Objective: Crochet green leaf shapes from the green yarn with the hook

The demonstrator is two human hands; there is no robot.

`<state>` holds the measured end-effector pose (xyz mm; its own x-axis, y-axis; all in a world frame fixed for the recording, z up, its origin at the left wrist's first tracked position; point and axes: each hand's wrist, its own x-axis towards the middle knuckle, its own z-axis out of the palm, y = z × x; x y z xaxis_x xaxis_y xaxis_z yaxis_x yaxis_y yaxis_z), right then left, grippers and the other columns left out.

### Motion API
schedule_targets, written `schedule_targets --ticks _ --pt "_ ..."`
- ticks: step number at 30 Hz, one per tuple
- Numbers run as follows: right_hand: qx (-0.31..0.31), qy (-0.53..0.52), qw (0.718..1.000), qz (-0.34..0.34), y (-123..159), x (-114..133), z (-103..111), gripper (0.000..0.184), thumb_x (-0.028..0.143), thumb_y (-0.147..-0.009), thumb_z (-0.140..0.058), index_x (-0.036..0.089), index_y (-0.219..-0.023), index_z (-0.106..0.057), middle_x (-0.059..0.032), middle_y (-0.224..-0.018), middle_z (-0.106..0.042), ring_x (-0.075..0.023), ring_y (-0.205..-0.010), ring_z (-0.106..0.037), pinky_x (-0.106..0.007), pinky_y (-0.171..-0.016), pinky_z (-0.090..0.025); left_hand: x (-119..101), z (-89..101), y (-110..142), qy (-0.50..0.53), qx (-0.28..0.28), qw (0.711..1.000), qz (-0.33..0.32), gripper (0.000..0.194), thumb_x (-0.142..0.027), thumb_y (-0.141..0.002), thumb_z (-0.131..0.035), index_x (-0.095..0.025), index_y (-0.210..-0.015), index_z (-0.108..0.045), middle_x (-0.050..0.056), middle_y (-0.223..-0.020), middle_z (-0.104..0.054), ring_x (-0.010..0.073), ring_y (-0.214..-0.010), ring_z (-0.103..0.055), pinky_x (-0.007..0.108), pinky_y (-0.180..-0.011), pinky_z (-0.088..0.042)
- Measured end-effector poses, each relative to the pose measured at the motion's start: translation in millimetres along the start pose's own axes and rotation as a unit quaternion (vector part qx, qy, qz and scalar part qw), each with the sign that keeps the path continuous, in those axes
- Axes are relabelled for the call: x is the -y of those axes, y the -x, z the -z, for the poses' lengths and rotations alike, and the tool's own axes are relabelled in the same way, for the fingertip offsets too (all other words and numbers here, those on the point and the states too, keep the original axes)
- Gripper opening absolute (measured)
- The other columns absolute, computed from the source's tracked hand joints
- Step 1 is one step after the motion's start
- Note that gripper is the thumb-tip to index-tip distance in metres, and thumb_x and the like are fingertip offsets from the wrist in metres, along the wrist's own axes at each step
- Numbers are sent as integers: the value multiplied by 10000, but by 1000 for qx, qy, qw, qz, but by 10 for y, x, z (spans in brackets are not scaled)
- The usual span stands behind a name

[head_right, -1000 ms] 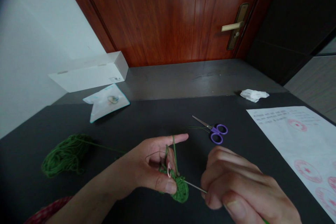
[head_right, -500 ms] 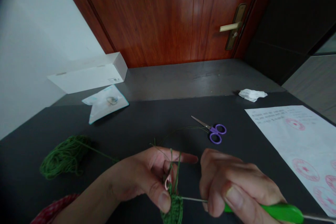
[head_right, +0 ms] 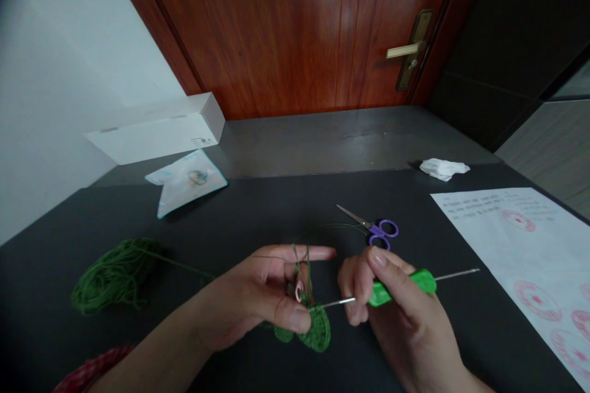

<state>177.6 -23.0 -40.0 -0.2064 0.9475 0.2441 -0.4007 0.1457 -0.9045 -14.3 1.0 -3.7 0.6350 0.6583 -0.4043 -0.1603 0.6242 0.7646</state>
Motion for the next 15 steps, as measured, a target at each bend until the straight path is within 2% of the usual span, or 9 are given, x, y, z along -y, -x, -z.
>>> schedule_targets --ticks 2,5,8,13,15 --pt "-17 -15 1000 -18 -6 -31 4 324 353 -955 -433 232 -699 -591 -5 -546 -535 -165 -536 -505 -297 -523 -497 0 -24 8 -15 -47 998 -35 713 -91 -581 -837 -163 -1255 -615 -47 -710 -606 82 -653 -552 241 -679 -410" --pt "-42 -37 998 -34 -10 -69 7 300 375 -952 -450 236 -742 -614 -3 -584 -540 -155 -550 -514 -291 -544 -511 9 -68 17 -31 -85 993 -82 758 -150 -595 -851 -172 -1302 -577 -56 -711 -582 80 -643 -532 246 -670 -405" --pt "-61 -57 996 -43 -8 -68 -20 260 395 -912 -535 231 -745 -648 -9 -591 -563 -151 -556 -518 -277 -538 -505 33 -95 16 -31 -104 989 -97 780 -172 -603 -850 -180 -1325 -555 -56 -720 -571 86 -647 -519 260 -682 -405" --pt "-150 -105 975 -125 3 -15 -114 330 440 -891 -585 213 -659 -645 0 -588 -560 -126 -573 -497 -238 -563 -486 58 -91 3 -42 -122 986 -105 783 -184 -612 -846 -192 -1335 -545 -52 -745 -574 93 -682 -525 278 -714 -403" --pt "-152 -111 975 -122 9 -14 -131 331 453 -884 -592 211 -665 -651 -1 -599 -570 -124 -588 -500 -231 -577 -485 55 -85 -1 -49 -130 984 -111 787 -175 -624 -838 -192 -1348 -530 -55 -740 -571 89 -683 -521 272 -709 -396"
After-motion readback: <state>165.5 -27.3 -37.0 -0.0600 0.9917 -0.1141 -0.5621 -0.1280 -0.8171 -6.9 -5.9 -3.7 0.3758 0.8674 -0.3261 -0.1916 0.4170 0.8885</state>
